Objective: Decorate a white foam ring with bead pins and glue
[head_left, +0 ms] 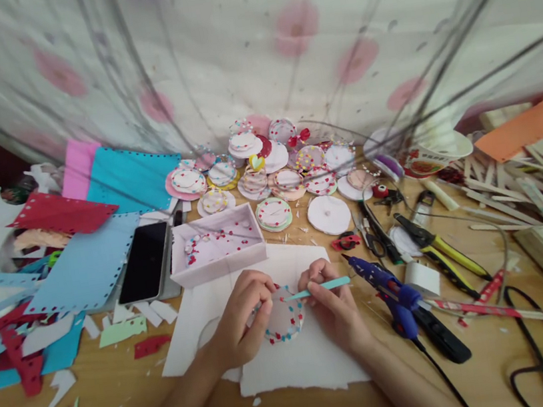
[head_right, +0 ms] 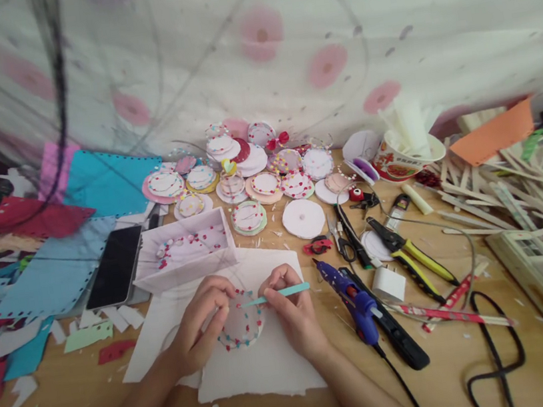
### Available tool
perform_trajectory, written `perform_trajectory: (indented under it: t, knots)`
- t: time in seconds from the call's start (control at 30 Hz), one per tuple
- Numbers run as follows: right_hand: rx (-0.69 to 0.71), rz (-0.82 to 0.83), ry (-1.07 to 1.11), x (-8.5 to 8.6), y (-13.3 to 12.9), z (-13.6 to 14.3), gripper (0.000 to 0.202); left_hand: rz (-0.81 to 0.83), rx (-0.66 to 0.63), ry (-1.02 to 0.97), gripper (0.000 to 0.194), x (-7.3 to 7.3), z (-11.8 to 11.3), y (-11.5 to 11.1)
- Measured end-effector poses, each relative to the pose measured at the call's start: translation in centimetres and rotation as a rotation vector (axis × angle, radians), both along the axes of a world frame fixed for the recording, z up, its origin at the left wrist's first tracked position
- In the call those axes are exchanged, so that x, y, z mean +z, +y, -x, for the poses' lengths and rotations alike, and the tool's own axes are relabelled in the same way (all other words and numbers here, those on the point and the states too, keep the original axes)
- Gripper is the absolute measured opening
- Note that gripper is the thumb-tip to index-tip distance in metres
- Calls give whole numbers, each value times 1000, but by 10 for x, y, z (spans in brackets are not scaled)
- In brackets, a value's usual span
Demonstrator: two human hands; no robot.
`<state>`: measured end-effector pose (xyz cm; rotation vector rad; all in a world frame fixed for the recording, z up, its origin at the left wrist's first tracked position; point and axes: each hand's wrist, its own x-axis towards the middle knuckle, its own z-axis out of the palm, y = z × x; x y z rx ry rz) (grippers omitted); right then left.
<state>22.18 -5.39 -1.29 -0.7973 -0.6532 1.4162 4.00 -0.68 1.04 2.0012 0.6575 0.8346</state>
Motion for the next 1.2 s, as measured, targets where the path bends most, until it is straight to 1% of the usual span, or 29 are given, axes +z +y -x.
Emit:
perform_trajectory:
  t: [0.33,0.6,0.67,0.77,0.83,0.93,1.0,1.13,1.2]
  knots:
    - [-19,14,-16,0,0,0,19,-12,-3,28,12,-2,-1,0]
    - [-66,3,-78,1,1,-1,19,-45,50,51,13,-3,-2,0]
    - [-79,-33,-124,-1,-1,-1,18,-57,73,59,13,-3,-3,0]
    - [-132,-102,-233,-3,-3,0,13,-75,107,75,13,-3,-5,0]
    - [-176,-137,-322,-2,-5,1,11,-76,125,84,13,-3,-5,0]
    - [-203,-181,-407,1,-8,3,11,-65,146,73,15,-3,-6,1]
    - [-204,-238,-448,0,-10,4,12,-61,165,62,16,-3,-7,1]
    - [-214,-402,-603,-4,-15,5,20,-40,197,52,17,-4,-7,2]
    - [-223,-423,-607,-4,-16,6,21,-19,197,37,18,-5,-7,2]
